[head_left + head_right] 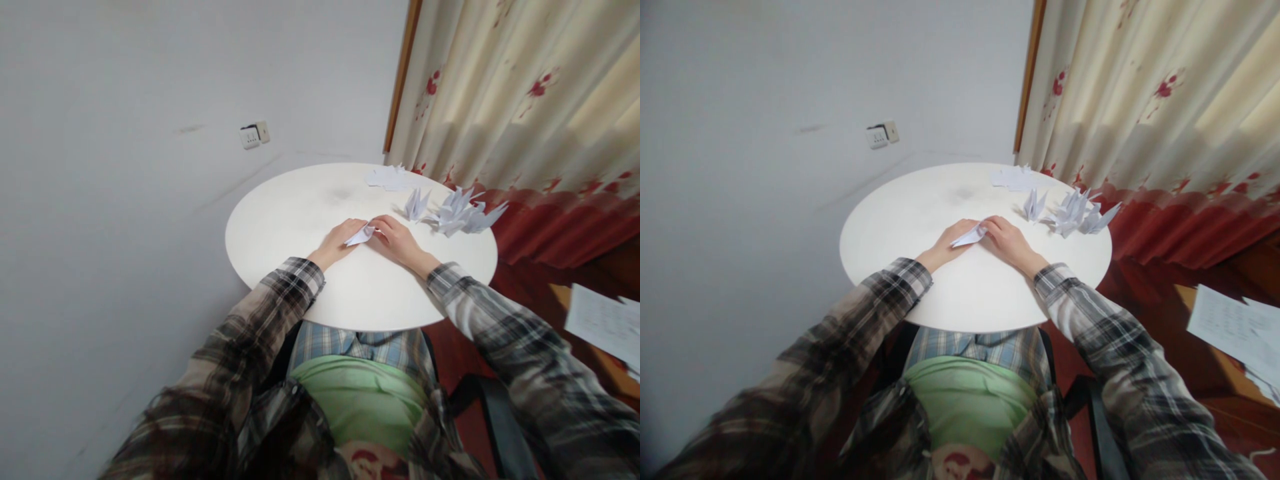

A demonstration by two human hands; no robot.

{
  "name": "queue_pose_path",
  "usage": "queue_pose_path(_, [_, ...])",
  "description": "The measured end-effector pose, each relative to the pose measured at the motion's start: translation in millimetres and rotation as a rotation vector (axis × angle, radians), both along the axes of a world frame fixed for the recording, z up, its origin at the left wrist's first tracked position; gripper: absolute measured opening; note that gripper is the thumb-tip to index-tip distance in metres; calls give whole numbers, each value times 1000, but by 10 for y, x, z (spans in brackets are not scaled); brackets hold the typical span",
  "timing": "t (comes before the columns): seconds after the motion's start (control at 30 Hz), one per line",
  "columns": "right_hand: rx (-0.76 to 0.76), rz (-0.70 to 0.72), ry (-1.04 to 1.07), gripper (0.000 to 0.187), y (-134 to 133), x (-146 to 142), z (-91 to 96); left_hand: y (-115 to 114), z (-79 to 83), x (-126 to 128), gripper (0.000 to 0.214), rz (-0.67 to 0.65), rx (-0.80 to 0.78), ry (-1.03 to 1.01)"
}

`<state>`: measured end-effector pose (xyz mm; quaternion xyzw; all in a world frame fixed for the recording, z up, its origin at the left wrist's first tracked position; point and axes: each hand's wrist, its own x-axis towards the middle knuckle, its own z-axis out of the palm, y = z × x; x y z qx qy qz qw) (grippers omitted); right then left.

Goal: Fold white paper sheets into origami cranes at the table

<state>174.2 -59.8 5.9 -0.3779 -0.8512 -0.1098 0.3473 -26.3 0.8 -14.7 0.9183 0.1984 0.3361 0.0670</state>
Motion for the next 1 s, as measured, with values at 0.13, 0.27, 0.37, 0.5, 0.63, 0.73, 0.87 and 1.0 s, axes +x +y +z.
queue_pose_path(0.13, [45, -61, 44, 33, -15, -14, 29, -40, 39, -23, 41, -29, 8, 0])
queue_pose_path(0.27, [70, -59, 51, 37, 3, -9, 24, -67, 78, -19, 39, -52, 56, 50])
queue_pose_path(0.37, [108, -61, 52, 27, 30, 2, -4, -98, 117, -13, 43, -39, 56, 59])
queue_pose_path(0.5, [157, -75, 58, 16, 53, 12, -28, -150, 171, -12, 44, -38, 53, 71])
queue_pose_path(0.63, [176, -57, 64, 13, 58, 13, -28, -168, 185, -16, 44, -40, 44, 62])
queue_pose_path(0.73, [155, -43, 68, 9, 46, 9, -22, -160, 174, -20, 46, -37, 48, 72])
queue_pose_path(0.87, [89, -36, 42, 5, 13, -6, -4, -170, 180, -23, 49, -38, 50, 78])
queue_pose_path(1.0, [56, -42, -19, 10, -13, -16, 14, -198, 212, -16, 47, -36, 47, 96])
